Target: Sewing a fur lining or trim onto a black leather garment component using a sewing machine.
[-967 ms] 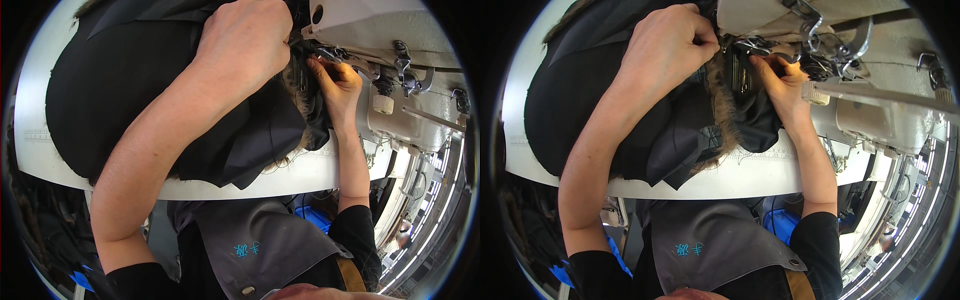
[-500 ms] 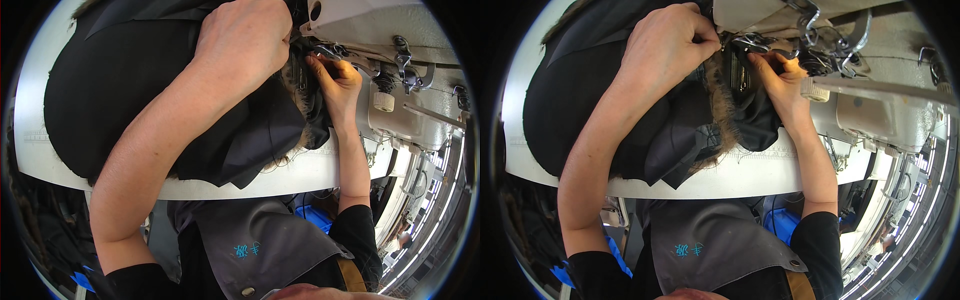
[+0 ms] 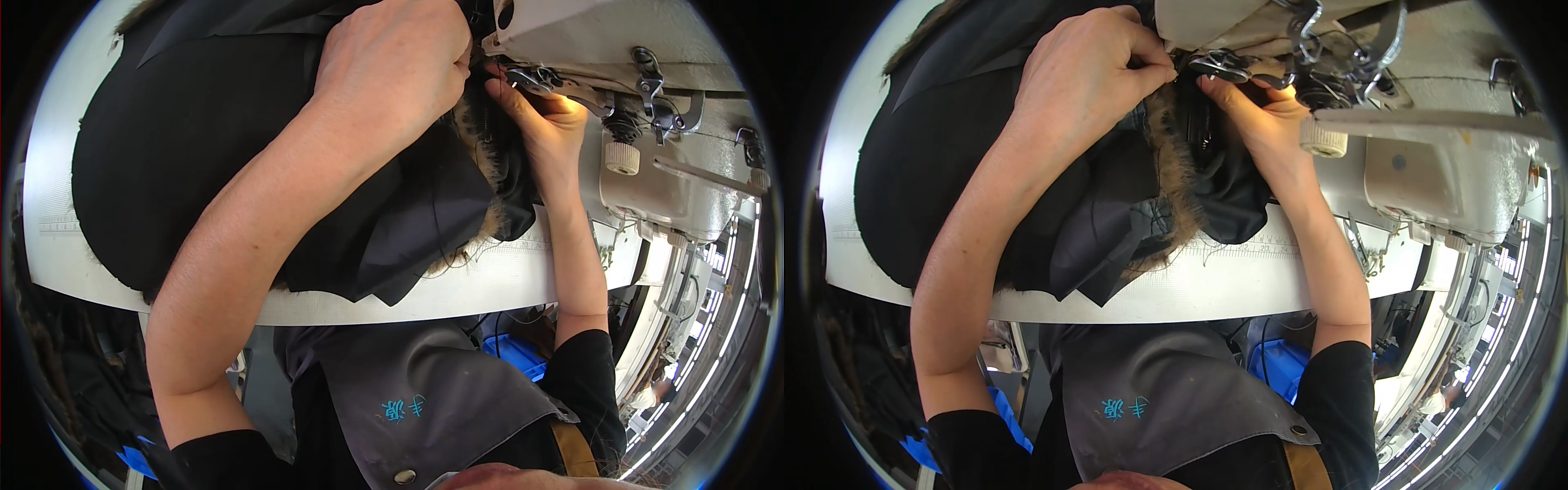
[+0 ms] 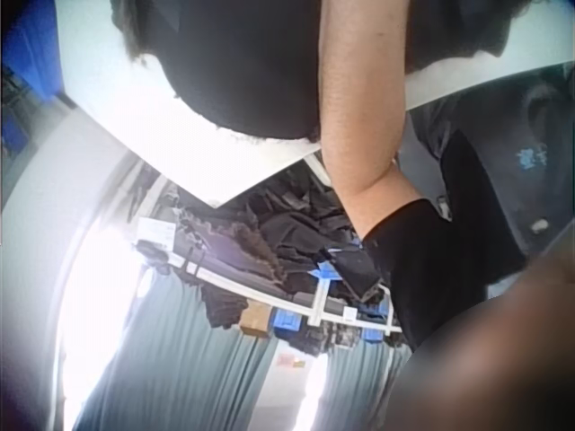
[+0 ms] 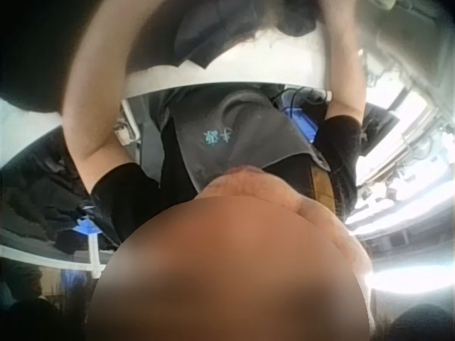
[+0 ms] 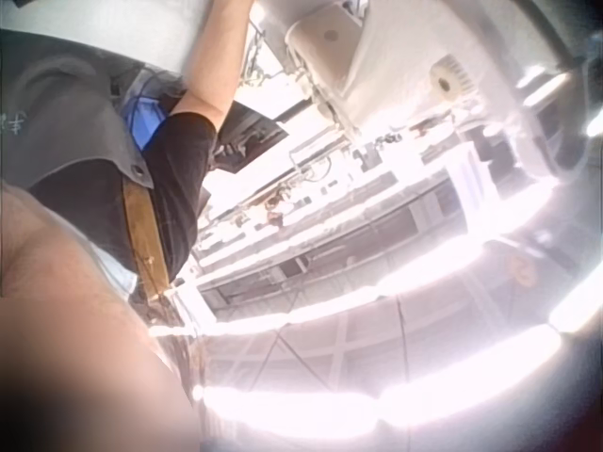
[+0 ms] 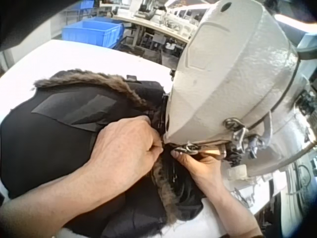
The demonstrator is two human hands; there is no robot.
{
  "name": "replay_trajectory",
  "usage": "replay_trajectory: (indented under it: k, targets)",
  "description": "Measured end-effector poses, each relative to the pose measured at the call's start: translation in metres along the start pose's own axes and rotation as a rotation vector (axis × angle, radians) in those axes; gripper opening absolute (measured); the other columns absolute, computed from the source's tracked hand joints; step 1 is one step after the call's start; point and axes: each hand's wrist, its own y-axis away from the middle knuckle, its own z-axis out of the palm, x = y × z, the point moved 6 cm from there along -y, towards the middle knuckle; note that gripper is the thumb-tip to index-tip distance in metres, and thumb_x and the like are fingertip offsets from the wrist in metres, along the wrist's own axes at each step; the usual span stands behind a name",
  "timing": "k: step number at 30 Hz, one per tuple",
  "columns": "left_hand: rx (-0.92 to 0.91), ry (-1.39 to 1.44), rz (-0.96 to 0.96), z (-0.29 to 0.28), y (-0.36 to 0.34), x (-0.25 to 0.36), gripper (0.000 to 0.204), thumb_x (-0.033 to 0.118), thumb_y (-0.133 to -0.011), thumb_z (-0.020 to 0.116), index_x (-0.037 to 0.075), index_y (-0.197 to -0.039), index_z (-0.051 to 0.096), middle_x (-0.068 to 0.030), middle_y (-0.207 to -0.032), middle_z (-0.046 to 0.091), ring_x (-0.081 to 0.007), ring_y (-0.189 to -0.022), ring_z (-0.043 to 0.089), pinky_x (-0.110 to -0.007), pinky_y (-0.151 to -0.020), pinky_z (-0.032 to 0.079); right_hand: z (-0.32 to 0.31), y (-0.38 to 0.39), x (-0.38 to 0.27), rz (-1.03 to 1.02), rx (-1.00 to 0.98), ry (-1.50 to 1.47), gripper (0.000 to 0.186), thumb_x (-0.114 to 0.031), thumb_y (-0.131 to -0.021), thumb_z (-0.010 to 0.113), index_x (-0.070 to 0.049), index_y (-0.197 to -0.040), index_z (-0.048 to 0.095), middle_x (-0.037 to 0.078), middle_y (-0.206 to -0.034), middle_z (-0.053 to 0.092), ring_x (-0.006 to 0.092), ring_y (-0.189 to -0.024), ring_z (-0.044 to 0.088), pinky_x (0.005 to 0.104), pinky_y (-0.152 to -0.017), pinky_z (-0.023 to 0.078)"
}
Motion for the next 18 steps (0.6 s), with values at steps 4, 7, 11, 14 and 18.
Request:
replay_trajectory:
  k: [4,7,11,14,18]
  targets:
    - [0.002,-0.023,0.004,0.000,-0.002,0.001,0.014,0.011,-0.076,0.064,-0.001,-0.079,0.070,-0.0167,-0.083,0.063,-0.0335,-0.083,0.063,-0.041,-0.075,0.050,0.010,-0.002,-0.002,-0.076,-0.045,-0.156,0.015,0.000,-0.085,0.067,0.004,-0.099,0.068,0.010,-0.097,0.069,0.0116,-0.086,0.065,0.0239,-0.083,0.051]
    - [0.240,0.099,0.253,-0.011,0.013,0.007,0.013,0.011,-0.076,0.064,-0.001,-0.079,0.070,-0.0167,-0.082,0.063,-0.0337,-0.082,0.063,-0.041,-0.075,0.050,0.014,-0.004,-0.003,-0.083,-0.051,-0.101,0.015,0.002,-0.085,0.066,0.004,-0.100,0.068,0.010,-0.096,0.069,0.0121,-0.088,0.065,0.0247,-0.084,0.051]
    - [0.095,-0.011,0.009,-0.002,0.004,-0.004,0.016,0.017,-0.074,0.067,0.007,-0.085,0.073,-0.0057,-0.089,0.066,-0.0293,-0.084,0.064,-0.038,-0.075,0.049,0.014,-0.006,-0.001,-0.102,-0.023,-0.039,0.014,0.003,-0.086,0.064,0.004,-0.099,0.069,0.010,-0.096,0.069,0.0125,-0.089,0.065,0.0251,-0.085,0.052]
    - [0.084,-0.006,0.012,-0.001,0.004,-0.003,0.017,0.018,-0.075,0.068,0.007,-0.087,0.073,-0.0053,-0.091,0.066,-0.0293,-0.084,0.064,-0.038,-0.074,0.049,0.013,-0.006,-0.002,-0.127,-0.042,-0.076,0.014,0.005,-0.087,0.062,0.004,-0.099,0.069,0.009,-0.095,0.069,0.0122,-0.089,0.065,0.0244,-0.084,0.052]
    - [0.082,-0.003,0.021,-0.001,0.004,-0.004,0.017,0.017,-0.075,0.067,0.007,-0.087,0.073,-0.0051,-0.090,0.066,-0.0292,-0.084,0.063,-0.038,-0.074,0.049,0.010,-0.005,-0.002,-0.108,-0.024,0.043,0.014,0.004,-0.086,0.062,0.004,-0.099,0.069,0.008,-0.094,0.070,0.0114,-0.086,0.065,0.0236,-0.081,0.052]
